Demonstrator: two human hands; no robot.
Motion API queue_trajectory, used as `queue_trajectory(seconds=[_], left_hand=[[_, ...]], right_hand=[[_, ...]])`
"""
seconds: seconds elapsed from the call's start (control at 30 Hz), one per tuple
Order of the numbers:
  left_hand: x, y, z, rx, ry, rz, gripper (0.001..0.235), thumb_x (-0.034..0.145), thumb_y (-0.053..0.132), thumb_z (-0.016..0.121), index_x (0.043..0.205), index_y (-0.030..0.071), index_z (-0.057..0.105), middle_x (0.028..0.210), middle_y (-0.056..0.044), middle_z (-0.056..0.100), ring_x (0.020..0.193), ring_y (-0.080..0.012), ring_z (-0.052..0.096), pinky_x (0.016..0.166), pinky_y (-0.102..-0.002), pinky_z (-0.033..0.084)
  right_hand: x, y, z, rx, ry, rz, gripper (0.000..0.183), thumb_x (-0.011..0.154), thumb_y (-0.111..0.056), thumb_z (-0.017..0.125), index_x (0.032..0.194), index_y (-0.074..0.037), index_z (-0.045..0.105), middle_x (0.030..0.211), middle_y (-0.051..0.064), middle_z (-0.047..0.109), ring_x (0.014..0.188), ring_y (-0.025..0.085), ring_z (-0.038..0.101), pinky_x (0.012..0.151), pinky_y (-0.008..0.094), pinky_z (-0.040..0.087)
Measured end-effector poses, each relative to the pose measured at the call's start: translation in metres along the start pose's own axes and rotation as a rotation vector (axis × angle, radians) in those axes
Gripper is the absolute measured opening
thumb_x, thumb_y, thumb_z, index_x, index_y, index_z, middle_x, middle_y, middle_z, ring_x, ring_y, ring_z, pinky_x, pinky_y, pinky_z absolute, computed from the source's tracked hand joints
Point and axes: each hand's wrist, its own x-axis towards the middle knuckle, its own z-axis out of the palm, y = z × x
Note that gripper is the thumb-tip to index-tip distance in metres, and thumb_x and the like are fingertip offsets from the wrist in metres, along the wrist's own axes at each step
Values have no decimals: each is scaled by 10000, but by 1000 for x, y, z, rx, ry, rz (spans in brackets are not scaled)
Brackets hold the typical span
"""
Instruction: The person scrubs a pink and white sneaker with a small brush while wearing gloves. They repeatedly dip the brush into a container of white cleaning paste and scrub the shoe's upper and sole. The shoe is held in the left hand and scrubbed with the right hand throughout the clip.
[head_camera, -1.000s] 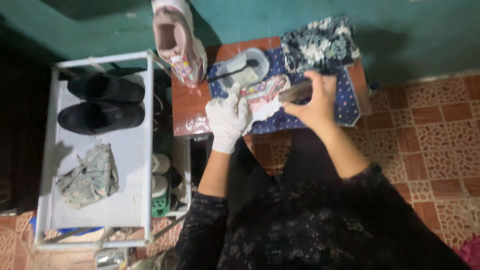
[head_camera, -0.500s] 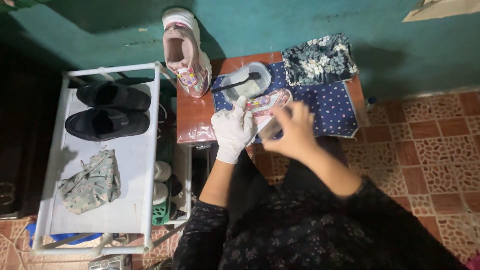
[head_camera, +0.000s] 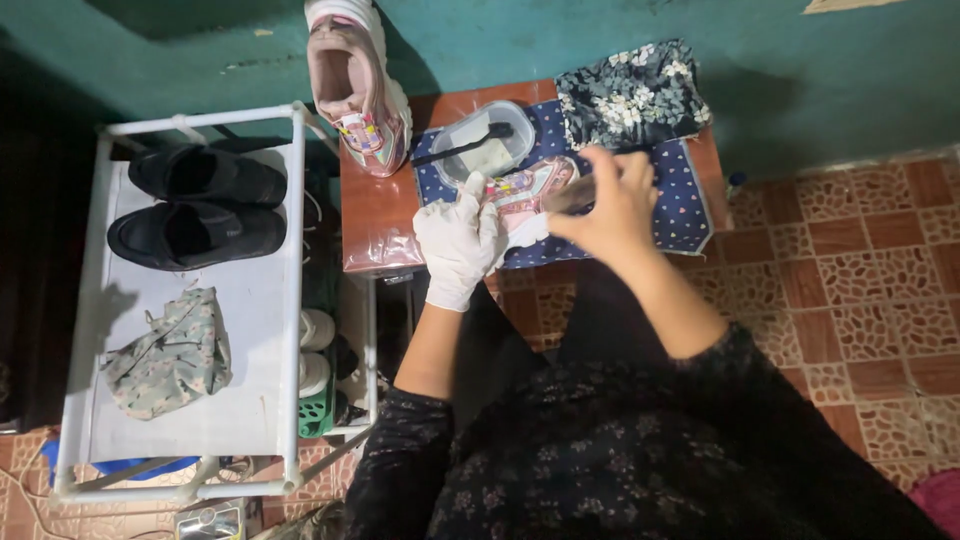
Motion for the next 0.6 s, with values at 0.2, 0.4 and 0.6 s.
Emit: queue_trajectory(seconds=[0.2, 0.4, 0.6], left_hand=[[-1, -6, 1, -17, 5, 17, 429, 885, 302, 607, 1284, 165, 688, 576, -117, 643, 636, -341, 723, 715, -443, 517], [-6, -6, 7, 11, 42, 21, 422, 895, 326, 594, 1278, 179, 694, 571, -109, 634, 627, -330, 718, 730, -444, 522], [-2, -6, 5, -19, 43, 19, 416, 887, 313, 619, 1267, 161, 693, 590, -131, 637, 623, -346, 711, 708, -447, 514]], right_hand=[[-23, -35, 5, 18, -177, -46, 854, 480, -427, 950, 1249, -245, 628, 1200, 167, 449, 1149, 471, 460, 934, 620, 350], [-19, -30, -4, -41, -34, -93, 864, 485, -410, 939, 1247, -174, 609, 1150, 164, 442, 1076, 432, 486, 856, 543, 381], [-8, 0, -13, 135, -19, 10, 908, 479, -325, 942, 1311, -208, 599, 1181, 142, 444, 1120, 413, 503, 923, 497, 378]])
